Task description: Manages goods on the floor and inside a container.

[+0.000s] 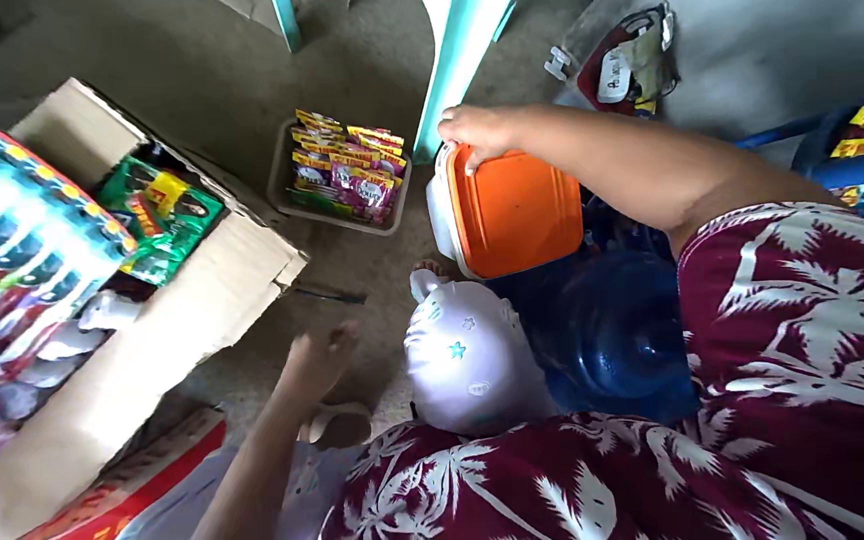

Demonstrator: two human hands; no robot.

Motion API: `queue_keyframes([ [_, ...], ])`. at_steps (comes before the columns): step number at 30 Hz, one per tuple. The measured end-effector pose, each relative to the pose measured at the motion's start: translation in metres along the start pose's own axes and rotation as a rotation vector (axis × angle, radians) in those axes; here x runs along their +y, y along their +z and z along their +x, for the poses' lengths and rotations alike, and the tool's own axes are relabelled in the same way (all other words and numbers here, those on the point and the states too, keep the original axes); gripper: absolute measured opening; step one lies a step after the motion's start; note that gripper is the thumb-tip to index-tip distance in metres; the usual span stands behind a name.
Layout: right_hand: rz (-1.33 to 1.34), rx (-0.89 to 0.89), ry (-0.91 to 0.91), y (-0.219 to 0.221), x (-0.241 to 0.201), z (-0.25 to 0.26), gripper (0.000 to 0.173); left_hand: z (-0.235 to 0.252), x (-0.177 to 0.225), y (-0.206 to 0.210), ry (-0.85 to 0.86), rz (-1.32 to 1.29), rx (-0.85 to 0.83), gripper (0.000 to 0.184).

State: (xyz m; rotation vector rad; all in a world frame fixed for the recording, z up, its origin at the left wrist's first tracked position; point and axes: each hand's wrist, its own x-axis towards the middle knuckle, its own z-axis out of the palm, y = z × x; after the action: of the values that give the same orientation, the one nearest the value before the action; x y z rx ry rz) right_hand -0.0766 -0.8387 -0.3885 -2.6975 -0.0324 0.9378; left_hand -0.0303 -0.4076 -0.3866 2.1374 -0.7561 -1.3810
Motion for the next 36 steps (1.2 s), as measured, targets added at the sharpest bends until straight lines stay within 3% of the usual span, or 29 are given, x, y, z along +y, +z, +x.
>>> queue_keyframes([
  [4,-0.007,-0.024,-0.034,-0.002,-0.016,0.002,0.043,0.11,0.068,0.027,0.027,-0.44,-0.092,0.042],
  [6,-0.006,-0.018,-0.064,0.0,-0.022,0.003,0.041,0.163,0.097,0.039,0.034,-0.54,-0.134,0.049],
  [9,-0.002,-0.01,-0.077,0.003,-0.025,0.005,0.038,0.212,0.13,0.059,0.004,-0.614,-0.02,0.046],
  [16,0.063,0.056,-0.033,-0.013,-0.021,-0.015,0.034,0.233,0.153,0.056,-0.07,-0.449,0.075,0.048],
  [23,0.102,0.047,-0.131,-0.043,-0.012,-0.08,0.013,0.237,0.165,0.056,-0.015,-0.556,-0.039,0.041],
  [30,0.052,0.201,-0.213,-0.063,-0.05,-0.183,0.01,0.243,0.145,0.052,-0.07,-0.555,-0.019,0.041],
  [36,-0.008,0.277,-0.088,-0.03,-0.067,-0.262,0.015,0.222,0.126,0.034,-0.001,-0.347,0.039,0.048],
])
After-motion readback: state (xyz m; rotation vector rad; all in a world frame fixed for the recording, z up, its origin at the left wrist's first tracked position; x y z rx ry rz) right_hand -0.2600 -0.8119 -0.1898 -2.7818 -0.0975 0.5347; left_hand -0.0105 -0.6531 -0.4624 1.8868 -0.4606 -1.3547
